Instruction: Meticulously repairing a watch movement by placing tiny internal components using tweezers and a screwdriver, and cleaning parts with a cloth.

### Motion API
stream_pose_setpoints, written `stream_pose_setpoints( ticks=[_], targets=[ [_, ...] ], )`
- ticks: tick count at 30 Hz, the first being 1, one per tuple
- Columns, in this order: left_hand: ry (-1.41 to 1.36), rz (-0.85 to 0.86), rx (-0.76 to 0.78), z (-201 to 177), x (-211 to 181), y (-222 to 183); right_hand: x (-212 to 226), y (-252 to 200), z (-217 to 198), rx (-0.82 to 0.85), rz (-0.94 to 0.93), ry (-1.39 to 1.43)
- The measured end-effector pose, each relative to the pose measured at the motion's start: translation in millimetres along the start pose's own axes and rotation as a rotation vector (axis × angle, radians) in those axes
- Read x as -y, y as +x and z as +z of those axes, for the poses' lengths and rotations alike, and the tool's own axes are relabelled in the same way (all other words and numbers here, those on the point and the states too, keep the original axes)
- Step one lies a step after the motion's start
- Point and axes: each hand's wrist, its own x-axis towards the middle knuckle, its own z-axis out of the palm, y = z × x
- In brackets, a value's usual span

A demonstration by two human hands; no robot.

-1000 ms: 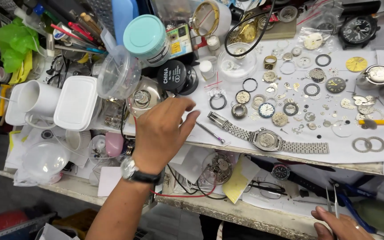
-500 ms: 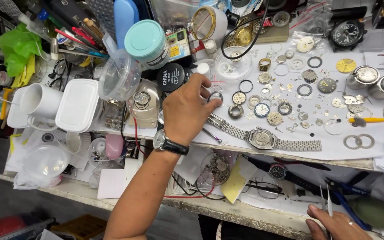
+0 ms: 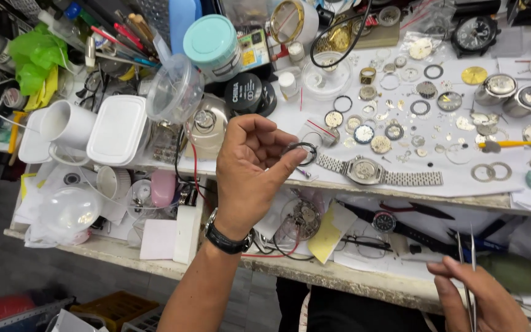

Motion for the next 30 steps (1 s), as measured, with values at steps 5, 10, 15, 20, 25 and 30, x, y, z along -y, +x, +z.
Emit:
stream_pose_setpoints(
  ticks=[5, 10, 15, 20, 25, 30],
  targets=[
    [-0.015, 0.006, -0.013, -1, -2, -24, -16, -2, 8, -0.057, -0.237, 0.107],
    [0.189, 0.066, -0.104, -4, 11, -1, -39, -2, 15, -0.058, -0.354, 0.037],
    [0.641, 0.437, -0.008, 0, 33, 35, -51, -6, 9, -0.016, -0.217, -0.04],
    [0.902, 0.558, 0.063, 5, 43, 50, -57, -11, 5, -0.064, 0.003, -0.104],
    [1.042, 0.743, 0.049, 33, 14, 76, -106, -20, 16, 0.042, 0.092, -0.223],
    [0.854, 0.849, 0.245, 95, 4, 135, -168, -40, 31, 0.328, 0.225, -0.559]
  ],
)
